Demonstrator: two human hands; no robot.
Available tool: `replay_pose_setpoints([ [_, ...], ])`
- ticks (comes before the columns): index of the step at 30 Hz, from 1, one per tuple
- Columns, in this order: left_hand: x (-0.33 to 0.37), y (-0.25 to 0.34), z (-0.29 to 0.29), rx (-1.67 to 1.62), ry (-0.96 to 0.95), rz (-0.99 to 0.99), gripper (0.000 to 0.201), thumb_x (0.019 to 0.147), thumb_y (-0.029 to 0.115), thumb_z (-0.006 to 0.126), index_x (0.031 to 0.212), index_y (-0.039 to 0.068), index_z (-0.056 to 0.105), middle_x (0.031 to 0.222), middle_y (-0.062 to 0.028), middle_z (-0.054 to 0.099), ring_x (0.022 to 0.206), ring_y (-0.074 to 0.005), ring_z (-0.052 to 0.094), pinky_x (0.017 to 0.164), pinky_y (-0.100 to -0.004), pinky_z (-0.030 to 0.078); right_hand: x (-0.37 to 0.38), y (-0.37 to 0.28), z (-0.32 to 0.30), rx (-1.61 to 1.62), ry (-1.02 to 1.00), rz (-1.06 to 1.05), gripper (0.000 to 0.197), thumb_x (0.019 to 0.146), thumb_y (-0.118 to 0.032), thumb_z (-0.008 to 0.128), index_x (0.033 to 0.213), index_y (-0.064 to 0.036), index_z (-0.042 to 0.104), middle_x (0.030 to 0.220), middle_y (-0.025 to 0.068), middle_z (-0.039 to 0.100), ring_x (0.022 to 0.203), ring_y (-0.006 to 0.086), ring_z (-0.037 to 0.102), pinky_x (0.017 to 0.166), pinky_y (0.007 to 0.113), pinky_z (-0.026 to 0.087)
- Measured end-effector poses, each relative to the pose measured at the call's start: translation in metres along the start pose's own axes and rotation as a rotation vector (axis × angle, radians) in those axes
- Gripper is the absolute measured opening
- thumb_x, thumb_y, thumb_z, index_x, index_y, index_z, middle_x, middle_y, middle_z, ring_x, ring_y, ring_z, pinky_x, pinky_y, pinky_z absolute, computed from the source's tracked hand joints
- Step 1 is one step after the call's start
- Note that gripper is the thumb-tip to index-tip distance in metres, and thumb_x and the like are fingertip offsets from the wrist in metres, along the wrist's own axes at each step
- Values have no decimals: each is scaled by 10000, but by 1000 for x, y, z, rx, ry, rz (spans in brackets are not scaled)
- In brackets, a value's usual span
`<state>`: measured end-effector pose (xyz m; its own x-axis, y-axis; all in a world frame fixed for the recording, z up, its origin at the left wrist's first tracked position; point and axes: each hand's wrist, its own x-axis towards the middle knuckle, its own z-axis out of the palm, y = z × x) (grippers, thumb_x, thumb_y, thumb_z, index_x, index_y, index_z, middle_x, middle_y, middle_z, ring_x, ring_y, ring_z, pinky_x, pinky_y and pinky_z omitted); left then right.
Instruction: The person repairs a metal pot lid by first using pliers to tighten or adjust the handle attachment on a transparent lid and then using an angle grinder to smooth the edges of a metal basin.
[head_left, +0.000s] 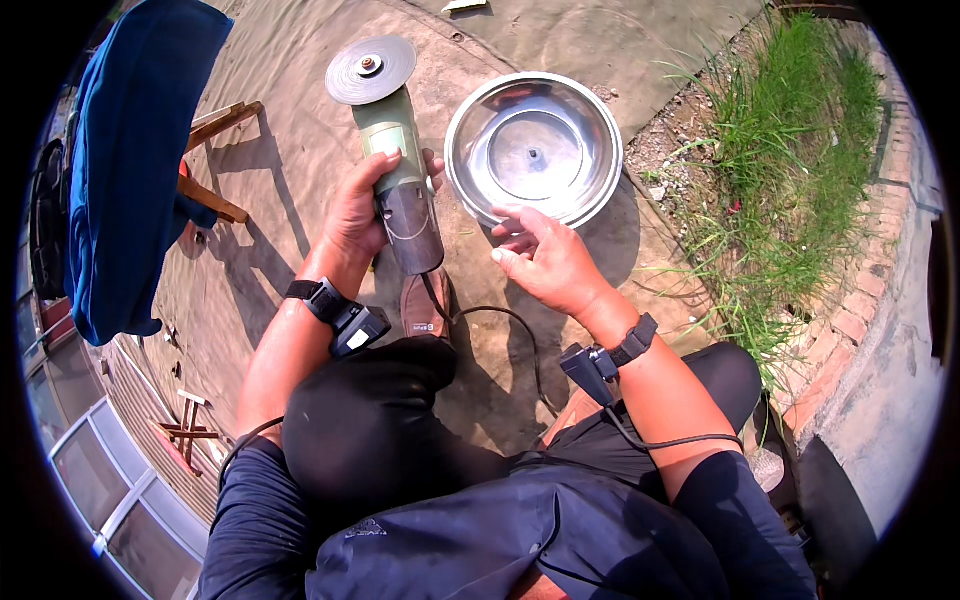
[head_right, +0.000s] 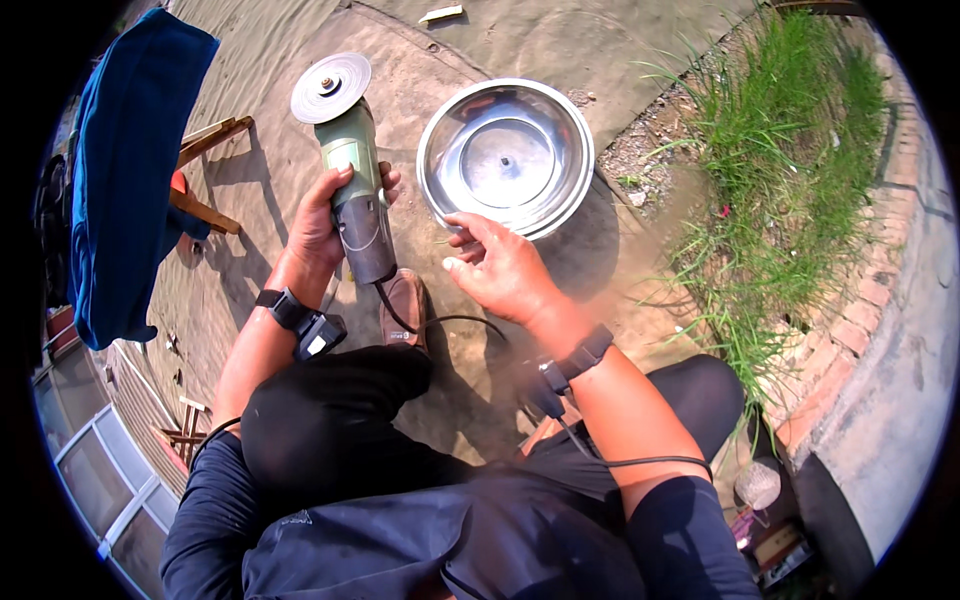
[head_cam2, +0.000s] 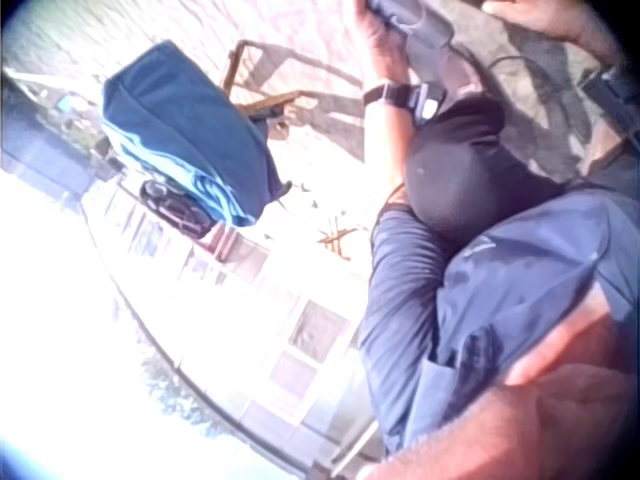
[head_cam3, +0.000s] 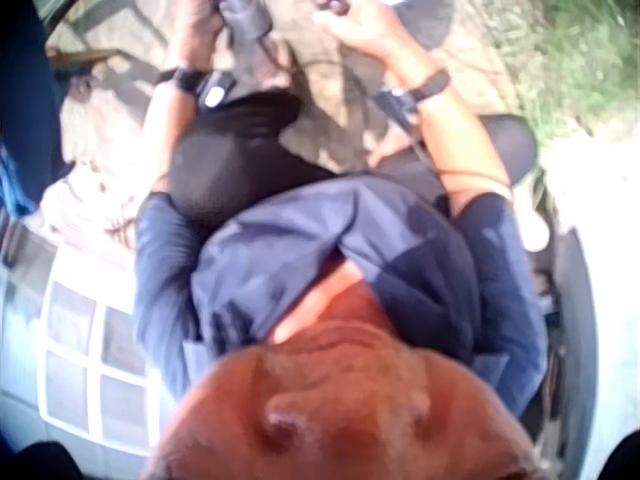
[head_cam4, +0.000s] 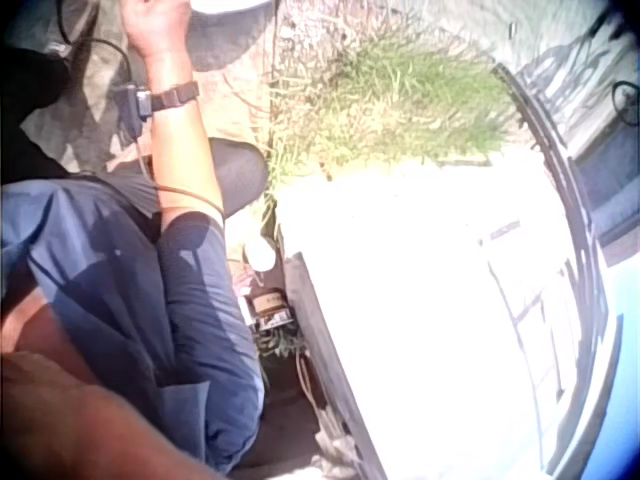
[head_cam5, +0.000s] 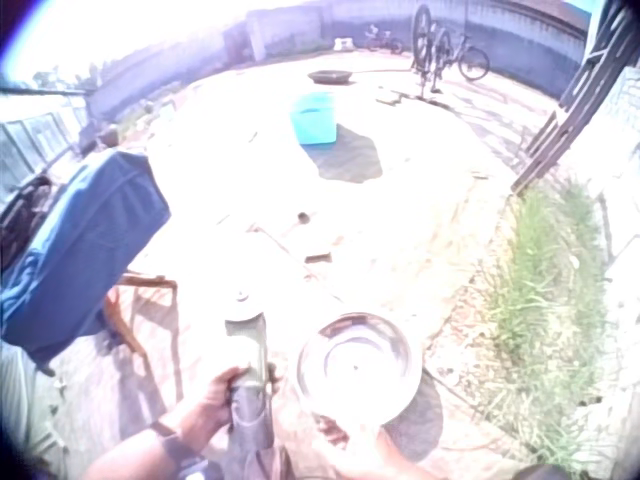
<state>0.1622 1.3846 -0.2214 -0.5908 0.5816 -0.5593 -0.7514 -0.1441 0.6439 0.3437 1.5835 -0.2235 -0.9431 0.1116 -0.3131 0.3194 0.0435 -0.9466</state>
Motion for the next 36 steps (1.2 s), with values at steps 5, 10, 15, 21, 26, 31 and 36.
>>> replay_pose_setpoints([
  [5, -6, 5, 3, -159, -6, -14, 578, 886, 338, 674, 1252, -88, 534, 1120, -208, 668, 989, -290, 680, 919, -400, 560, 16, -13, 55, 421, -251, -57, 669, 844, -94, 730, 1437, -11, 432, 1079, 154, 700, 997, 202, 679, 888, 339, 539],
  [10, -6, 3, -7, -221, -31, -16, 562, 886, 373, 680, 1204, -75, 566, 1088, -204, 675, 962, -282, 692, 891, -397, 576, 25, -13, 67, 507, -188, -46, 605, 919, -59, 680, 1447, 19, 394, 1075, 136, 700, 1013, 165, 662, 895, 307, 524],
  [15, -5, 6, -12, -267, -87, -21, 586, 899, 362, 660, 1254, -83, 520, 1128, -204, 657, 983, -292, 687, 911, -393, 578, 26, -25, 72, 659, -273, 9, 632, 984, -78, 622, 1523, -5, 299, 1127, 68, 655, 985, 116, 645, 836, 266, 526],
  [21, -5, 4, -17, -298, -78, -18, 576, 894, 348, 674, 1243, -86, 530, 1104, -212, 664, 976, -303, 688, 894, -398, 586, 26, -27, 72, 657, -344, -15, 703, 977, -92, 634, 1558, -21, 243, 1179, 57, 634, 985, 114, 648, 825, 257, 522],
  [26, -5, 2, -17, -297, -69, -24, 571, 899, 357, 665, 1240, -80, 531, 1106, -210, 664, 981, -302, 687, 900, -403, 583, 26, -21, 68, 614, -342, 8, 736, 924, -7, 615, 1559, -23, 244, 1164, 92, 636, 1037, 136, 625, 913, 291, 501],
  [31, -4, 1, -18, -308, -95, -28, 567, 903, 365, 654, 1244, -70, 531, 1123, -208, 659, 989, -295, 686, 900, -402, 583, 26, -29, 67, 564, -308, -26, 733, 901, 30, 595, 1550, -19, 260, 1119, 113, 651, 1032, 144, 621, 917, 303, 501],
  [36, -3, -1, -20, -292, -81, -35, 570, 901, 375, 654, 1240, -66, 532, 1116, -198, 657, 979, -287, 685, 905, -394, 579, 27, -24, 69, 536, -287, -53, 718, 887, 29, 603, 1534, -21, 297, 1075, 109, 672, 981, 145, 643, 882, 308, 512],
])
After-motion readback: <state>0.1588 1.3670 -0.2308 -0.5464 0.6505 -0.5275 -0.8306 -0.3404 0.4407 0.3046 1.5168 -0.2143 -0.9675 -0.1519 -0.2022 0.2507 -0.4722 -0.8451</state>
